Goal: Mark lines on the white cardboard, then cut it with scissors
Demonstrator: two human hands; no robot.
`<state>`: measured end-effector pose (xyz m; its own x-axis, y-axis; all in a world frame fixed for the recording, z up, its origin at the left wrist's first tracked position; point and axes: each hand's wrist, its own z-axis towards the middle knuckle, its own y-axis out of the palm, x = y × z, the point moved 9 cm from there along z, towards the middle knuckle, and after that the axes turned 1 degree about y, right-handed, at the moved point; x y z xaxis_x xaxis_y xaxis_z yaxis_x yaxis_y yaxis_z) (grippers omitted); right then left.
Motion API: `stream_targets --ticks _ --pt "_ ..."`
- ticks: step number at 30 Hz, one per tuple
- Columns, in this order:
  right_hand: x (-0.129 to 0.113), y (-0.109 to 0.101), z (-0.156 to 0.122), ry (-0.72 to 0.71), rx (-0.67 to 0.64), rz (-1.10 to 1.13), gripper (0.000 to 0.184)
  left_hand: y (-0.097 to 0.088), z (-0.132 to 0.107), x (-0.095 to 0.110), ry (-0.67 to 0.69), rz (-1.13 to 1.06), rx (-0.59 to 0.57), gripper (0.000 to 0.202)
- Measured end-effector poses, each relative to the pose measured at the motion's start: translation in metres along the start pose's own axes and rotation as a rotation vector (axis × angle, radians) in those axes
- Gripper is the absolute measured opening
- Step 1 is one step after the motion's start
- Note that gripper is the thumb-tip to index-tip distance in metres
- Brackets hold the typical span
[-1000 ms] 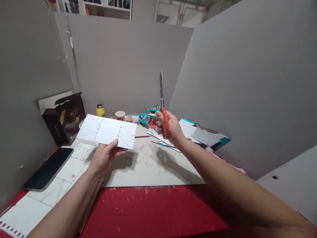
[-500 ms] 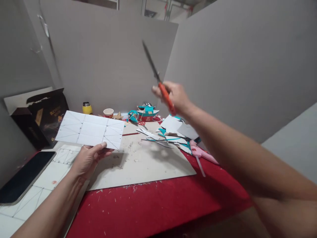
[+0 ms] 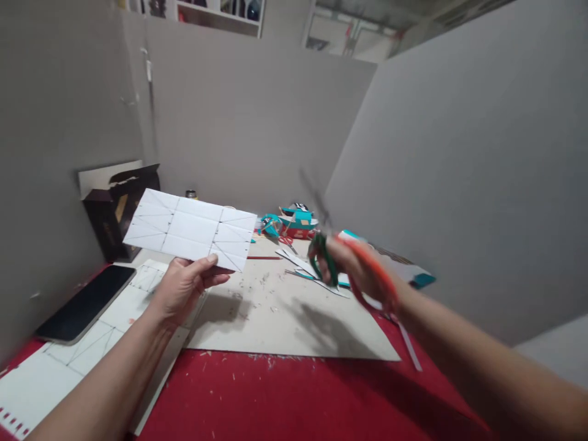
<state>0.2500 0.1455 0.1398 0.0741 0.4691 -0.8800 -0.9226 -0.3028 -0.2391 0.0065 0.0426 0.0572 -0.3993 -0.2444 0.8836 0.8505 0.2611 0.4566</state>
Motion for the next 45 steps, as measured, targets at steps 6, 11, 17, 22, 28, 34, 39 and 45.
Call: stream_targets --ticks 6,11,17,22,28,34,39,45 --pt "0.064 0.076 -0.081 0.081 -0.64 -0.187 0.052 0.001 -0.007 0.016 0.077 0.01 -0.002 0.018" --pt "0.062 0.099 -0.091 0.042 -0.723 -0.095 0.049 0.003 -0.01 0.025 0.122 0.011 0.009 0.018" --pt "0.061 0.112 -0.099 0.045 -0.778 0.013 0.053 0.015 -0.008 0.03 0.114 0.083 -0.04 0.02" --pt "0.059 0.11 -0.101 0.011 -0.779 0.11 0.05 0.025 -0.003 0.032 0.092 0.147 -0.076 0.019" --pt "0.063 0.104 -0.101 0.012 -0.763 0.124 0.047 0.035 0.003 0.022 0.062 0.145 -0.125 0.023" --pt "0.072 0.101 -0.101 0.058 -0.758 0.117 0.045 0.032 0.002 0.009 0.036 0.159 -0.123 0.027" --pt "0.066 0.104 -0.103 0.041 -0.765 0.066 0.042 0.026 0.0 0.008 0.052 0.188 -0.116 0.028" --pt "0.054 0.107 -0.104 -0.024 -0.783 0.041 0.047 0.026 -0.003 0.011 0.066 0.174 -0.13 0.025"
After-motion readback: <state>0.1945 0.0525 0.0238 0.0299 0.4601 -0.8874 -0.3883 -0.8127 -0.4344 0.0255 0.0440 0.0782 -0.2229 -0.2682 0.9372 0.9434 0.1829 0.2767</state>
